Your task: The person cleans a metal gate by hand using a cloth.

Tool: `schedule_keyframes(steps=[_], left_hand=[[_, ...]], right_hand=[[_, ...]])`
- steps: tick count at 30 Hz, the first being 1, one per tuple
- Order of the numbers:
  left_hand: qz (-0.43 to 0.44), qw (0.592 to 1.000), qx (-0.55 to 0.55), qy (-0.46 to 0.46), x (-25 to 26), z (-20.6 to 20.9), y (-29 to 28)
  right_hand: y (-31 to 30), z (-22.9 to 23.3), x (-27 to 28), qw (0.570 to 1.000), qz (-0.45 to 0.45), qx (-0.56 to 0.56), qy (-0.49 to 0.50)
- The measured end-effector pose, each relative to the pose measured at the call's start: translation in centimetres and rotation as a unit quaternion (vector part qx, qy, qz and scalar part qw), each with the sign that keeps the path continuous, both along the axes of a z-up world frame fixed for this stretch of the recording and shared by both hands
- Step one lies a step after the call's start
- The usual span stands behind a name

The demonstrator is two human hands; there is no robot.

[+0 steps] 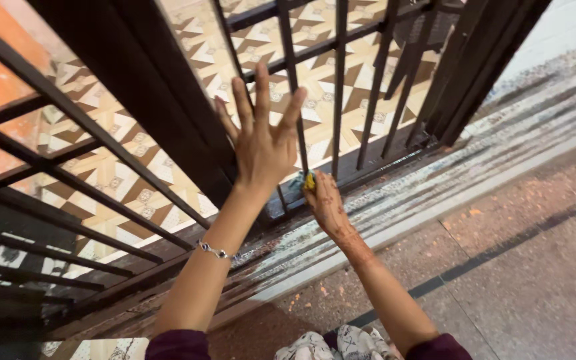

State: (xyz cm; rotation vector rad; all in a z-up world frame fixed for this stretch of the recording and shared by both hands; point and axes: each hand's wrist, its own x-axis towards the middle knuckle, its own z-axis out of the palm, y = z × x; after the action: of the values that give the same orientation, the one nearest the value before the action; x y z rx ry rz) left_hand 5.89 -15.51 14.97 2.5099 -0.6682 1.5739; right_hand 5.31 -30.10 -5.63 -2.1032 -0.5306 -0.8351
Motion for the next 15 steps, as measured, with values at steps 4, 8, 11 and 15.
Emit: schedule_keyframes(steps=[4, 8, 11, 15], left_hand=[[-0.026, 0.984, 0.165, -0.066, -3.3, 1.4, 0.5], [0.007, 0.942, 0.323, -0.088, -1.7, 3.7, 1.7], [0.071, 0.919, 0.383, -0.059, -1.8, 3.8, 2.2], [0.093, 0.906, 0.411, -0.044, -1.6, 3.5, 2.0]], right_hand=[[-2.7, 3.3, -2.3, 0.995, 0.039, 0.065, 0.059], [-6.3, 10.1, -2.0, 0.997, -0.044, 0.049, -0.046], [-7.3, 16.6, -0.7, 0.991, -0.024, 0.128, -0.031], [-5.6, 22.5, 2.9, 0.981, 0.095, 0.166, -0.016]])
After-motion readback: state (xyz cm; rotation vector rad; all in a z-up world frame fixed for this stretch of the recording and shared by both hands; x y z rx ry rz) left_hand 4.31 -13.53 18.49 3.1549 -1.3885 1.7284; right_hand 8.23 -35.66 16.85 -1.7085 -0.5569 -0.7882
